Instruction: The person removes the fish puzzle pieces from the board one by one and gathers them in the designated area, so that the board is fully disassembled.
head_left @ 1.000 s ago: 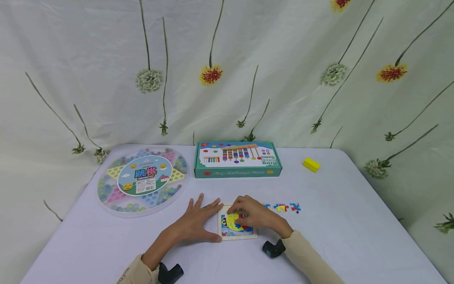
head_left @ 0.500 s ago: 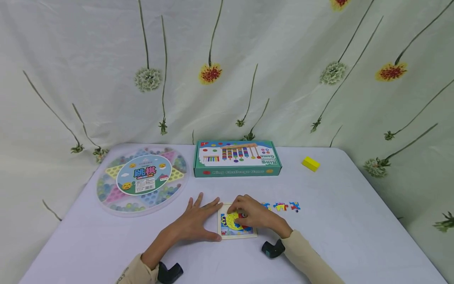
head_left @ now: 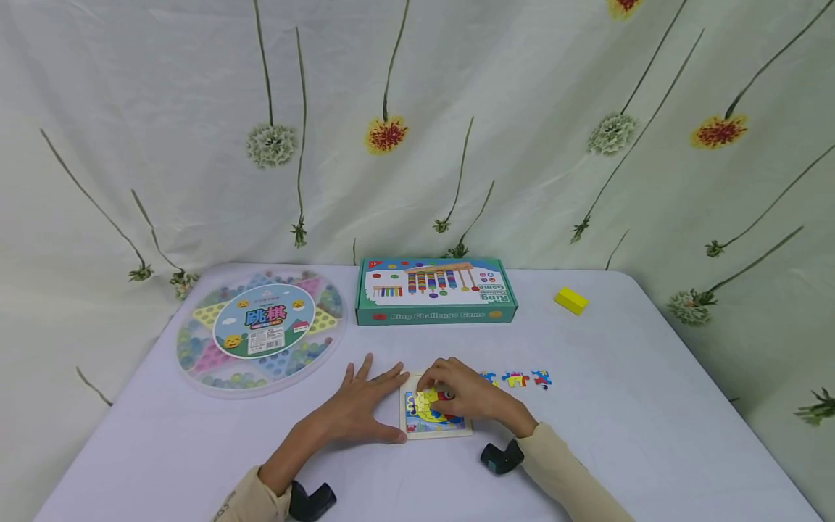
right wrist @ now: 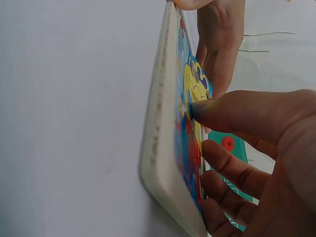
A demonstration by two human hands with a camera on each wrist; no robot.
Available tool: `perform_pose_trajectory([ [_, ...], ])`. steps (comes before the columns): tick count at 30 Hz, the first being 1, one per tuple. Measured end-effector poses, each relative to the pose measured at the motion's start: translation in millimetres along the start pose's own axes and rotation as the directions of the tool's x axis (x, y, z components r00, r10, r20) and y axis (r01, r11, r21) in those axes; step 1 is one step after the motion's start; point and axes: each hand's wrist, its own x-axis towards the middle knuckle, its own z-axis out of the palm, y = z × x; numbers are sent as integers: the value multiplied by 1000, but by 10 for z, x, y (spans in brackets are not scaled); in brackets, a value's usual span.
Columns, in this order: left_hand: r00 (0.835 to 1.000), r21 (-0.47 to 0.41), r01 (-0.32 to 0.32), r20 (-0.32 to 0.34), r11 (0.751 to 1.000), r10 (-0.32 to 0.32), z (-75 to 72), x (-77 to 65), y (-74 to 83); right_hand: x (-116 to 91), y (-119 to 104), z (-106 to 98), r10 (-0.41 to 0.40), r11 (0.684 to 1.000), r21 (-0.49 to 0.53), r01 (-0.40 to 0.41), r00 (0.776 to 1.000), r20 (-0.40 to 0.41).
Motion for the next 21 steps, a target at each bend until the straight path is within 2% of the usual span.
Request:
perform_pose_trajectory([
  [9,1000,-3,0,0,1000,0,-8,5,-3,-5,-17,-10,5,1000,12,-5,1000,-9],
  [13,1000,-4,0,-3,1000,0,-5,9,-4,-4,-33,-26,-11,999,52,12,1000,-20],
  [21,1000,-2,-2,-5,1000,2,9,0,-17,6,-35,-15,13,990,139,-14,1000,10],
])
